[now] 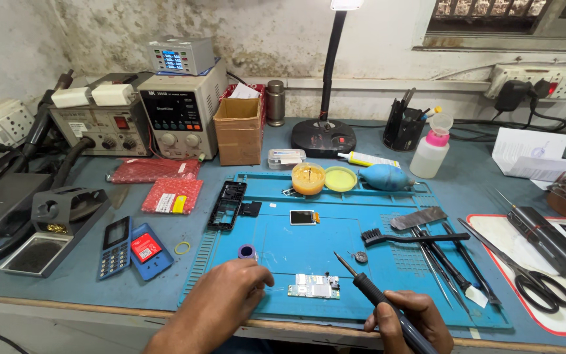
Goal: The person solders components onto a small green circuit board on a blue silicone mat, applying solder wire with one hand and a soldering iron with the other. They reposition and flip the board repeatedly while soldering different edges, then lift the board and fit it into a black phone frame at the end.
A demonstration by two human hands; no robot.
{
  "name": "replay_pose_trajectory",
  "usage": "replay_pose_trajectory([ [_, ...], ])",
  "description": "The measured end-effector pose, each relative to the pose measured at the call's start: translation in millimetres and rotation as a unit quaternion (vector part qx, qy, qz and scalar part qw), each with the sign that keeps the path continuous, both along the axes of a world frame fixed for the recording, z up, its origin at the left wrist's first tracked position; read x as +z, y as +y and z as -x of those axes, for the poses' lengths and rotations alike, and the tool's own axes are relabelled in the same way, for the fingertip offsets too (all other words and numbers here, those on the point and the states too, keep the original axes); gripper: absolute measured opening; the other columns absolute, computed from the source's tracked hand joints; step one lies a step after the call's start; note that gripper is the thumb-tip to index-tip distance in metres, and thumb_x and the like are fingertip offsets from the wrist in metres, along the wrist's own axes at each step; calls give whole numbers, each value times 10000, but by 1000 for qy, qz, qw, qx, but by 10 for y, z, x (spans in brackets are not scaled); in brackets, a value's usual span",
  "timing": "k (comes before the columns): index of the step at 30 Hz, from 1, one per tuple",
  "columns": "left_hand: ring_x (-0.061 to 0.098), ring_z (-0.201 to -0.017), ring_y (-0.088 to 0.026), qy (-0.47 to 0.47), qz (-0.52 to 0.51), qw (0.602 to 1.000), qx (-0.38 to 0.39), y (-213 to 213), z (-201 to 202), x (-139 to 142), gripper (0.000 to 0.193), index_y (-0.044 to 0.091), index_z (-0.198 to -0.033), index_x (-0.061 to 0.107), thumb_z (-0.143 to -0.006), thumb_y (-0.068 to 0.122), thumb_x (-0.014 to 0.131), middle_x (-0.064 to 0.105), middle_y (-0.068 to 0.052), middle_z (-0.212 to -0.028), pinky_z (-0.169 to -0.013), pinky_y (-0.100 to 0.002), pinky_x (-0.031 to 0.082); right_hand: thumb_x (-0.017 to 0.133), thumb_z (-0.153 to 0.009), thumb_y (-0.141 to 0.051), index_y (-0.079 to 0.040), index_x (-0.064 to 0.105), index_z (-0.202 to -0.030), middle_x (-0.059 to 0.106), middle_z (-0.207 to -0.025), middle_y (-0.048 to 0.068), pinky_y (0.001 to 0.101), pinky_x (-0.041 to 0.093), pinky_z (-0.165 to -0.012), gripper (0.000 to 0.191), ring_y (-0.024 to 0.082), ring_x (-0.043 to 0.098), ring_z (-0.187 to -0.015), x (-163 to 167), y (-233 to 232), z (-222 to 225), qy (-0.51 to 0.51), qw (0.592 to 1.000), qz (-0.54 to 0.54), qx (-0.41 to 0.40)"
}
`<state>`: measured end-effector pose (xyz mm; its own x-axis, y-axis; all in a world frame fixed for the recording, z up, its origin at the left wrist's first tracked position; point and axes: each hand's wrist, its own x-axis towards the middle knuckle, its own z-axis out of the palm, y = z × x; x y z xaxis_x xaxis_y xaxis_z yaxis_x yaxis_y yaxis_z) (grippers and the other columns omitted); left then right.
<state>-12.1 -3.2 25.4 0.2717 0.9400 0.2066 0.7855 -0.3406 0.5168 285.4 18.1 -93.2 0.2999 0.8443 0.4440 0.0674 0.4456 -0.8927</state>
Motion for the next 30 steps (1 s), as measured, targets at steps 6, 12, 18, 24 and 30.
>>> replay_pose_trajectory([
  [6, 698, -927, -326, -36, -18, 999, -19, 21, -38, -61, 100, 72, -917, 770, -848, 97, 703, 733, -105, -947, -796, -425, 549, 684, -874, -52, 64, 625, -972, 681, -764, 240, 398, 594, -548, 163, 240, 743, -601, 14, -9, -7, -6, 1000, 3, 5],
  [12, 709, -924, -303, -61, 1, 998, -29, 74, -26, -91, 126, 80, -946, 797, -857, 88, 707, 731, -85, -970, -802, -402, 556, 721, -836, -62, 59, 665, -905, 696, -700, 200, 356, 599, -526, 150, 203, 723, -577, 55, 5, 4, -29, 998, 51, 31],
  [18, 722, -904, -270, -82, 22, 996, -26, 100, -36, -77, 144, 98, -968, 805, -862, 87, 709, 732, -64, -967, -800, -377, 565, 759, -793, -105, 10, 748, -871, 721, -629, 128, 276, 520, -547, 139, 129, 658, -561, 163, -44, 127, -132, 988, 67, 38],
  [24, 728, -882, -269, -112, 11, 993, -24, 91, -25, -121, 135, 90, -941, 810, -856, 68, 708, 731, -71, -942, -779, -371, 571, 780, -775, -129, 11, 770, -838, 722, -663, 124, 269, 527, -554, 154, 113, 688, -565, 222, -140, 225, -164, 981, 92, 48],
  [30, 724, -858, -271, -142, 1, 990, -26, 90, -19, -155, 151, 83, -943, 810, -833, 44, 715, 730, -74, -934, -761, -372, 569, 782, -783, -127, 15, 767, -845, 734, -650, 127, 269, 523, -574, 156, 111, 675, -586, 223, -191, 253, -169, 981, 87, 35],
])
